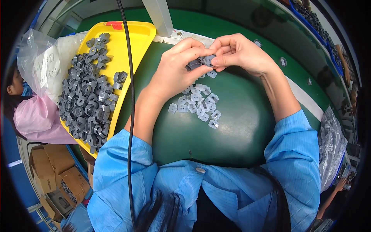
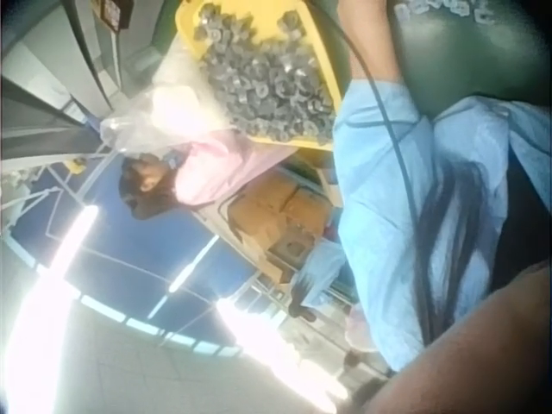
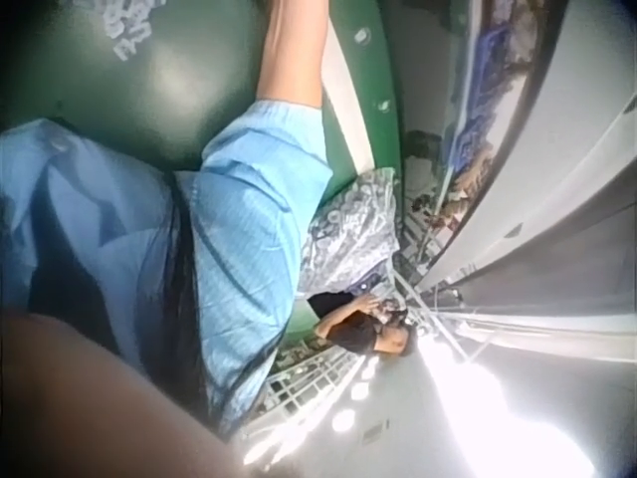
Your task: The person assembles small grey plastic bases with white plastic clips by hand at a manufacturing workstation.
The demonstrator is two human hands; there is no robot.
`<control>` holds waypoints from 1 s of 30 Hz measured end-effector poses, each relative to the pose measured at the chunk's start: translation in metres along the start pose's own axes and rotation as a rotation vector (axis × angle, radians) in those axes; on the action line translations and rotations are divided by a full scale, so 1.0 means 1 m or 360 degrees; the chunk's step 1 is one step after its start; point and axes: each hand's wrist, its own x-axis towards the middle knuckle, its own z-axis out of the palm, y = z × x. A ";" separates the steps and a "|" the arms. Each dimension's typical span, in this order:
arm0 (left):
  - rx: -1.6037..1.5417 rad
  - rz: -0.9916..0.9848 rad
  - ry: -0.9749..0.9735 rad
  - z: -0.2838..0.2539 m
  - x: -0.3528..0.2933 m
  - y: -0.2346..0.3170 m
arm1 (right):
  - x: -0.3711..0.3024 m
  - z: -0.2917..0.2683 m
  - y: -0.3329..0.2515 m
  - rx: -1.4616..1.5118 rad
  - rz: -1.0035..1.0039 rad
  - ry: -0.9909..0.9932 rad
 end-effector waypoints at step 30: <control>-0.0876 -0.1117 0.0192 0.006 -0.004 -0.022 | -0.017 0.029 0.011 -0.1553 -0.0344 0.0397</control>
